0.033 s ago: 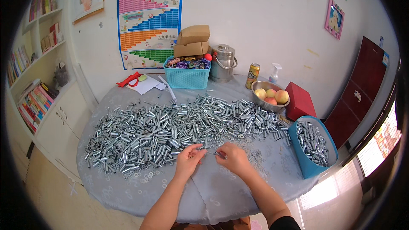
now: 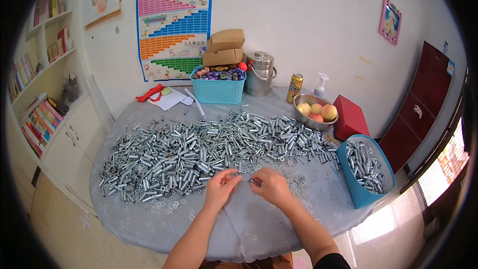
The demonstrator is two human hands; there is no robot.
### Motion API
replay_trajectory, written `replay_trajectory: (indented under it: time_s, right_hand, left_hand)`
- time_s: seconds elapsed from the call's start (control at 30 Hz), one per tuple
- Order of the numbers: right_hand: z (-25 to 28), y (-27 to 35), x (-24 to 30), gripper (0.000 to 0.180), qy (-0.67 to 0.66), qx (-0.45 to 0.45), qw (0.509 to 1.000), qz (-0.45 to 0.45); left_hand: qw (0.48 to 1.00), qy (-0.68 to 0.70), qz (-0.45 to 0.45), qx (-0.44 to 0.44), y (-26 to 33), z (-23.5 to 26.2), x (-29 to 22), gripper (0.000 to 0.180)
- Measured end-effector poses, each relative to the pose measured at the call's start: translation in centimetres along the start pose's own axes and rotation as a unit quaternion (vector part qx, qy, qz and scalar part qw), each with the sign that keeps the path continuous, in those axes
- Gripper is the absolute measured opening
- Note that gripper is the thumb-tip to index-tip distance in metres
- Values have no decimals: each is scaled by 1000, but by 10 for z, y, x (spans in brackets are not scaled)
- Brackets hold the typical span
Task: The person repeatedly picks up small metal cylindrical parts and washers from a large pile on a table, inserts the washers into the cylinders, and places the assembled units into a blue plastic bin. The process is continuous and repetitive throughout the clip.
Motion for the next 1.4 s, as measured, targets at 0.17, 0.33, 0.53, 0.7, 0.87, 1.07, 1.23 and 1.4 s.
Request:
replay_trajectory:
  time_s: [0.17, 0.33, 0.53, 0.7, 0.87, 1.07, 1.23, 1.4]
  right_hand:
    - [-4, 6, -3, 18, -15, -11, 1000, -3]
    - [1, 10, -16, 20, 2, -23, 999, -40]
    - [-1, 14, -15, 19, -40, -20, 999, -16]
    - [-4, 15, -2, 26, -49, -18, 998, 22]
    - [-9, 16, -8, 30, -98, -18, 995, 8]
    - [27, 1, -49, 21, -164, -100, 970, -149]
    - [25, 4, -76, 13, -62, -49, 975, -208]
    - [18, 7, -76, 14, 15, -24, 983, -179]
  left_hand:
    - [999, 30, 21, -12, 1, 1, 6, 11]
    - [997, 36, 44, -43, 1, 6, 6, 13]
    - [998, 34, 47, -21, 4, 1, 9, 13]
    - [998, -50, 13, 25, 12, -13, 2, 18]
    - [996, -19, 43, 72, 17, -25, 3, 23]
    - [998, 19, 57, 0, 8, -8, 5, 22]
    - [997, 35, 65, -26, 6, -6, 3, 21]
    - [997, 37, 66, -31, 7, -4, 3, 21]
Point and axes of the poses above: each hand's wrist, its own y-axis away from the middle knuckle, its own z-axis out of the back of the hand, x = y × z, the point moved 5 cm from there along -y, towards the middle knuckle, and after that the axes turned 13 degrees about -z, right-handed, at the moved point
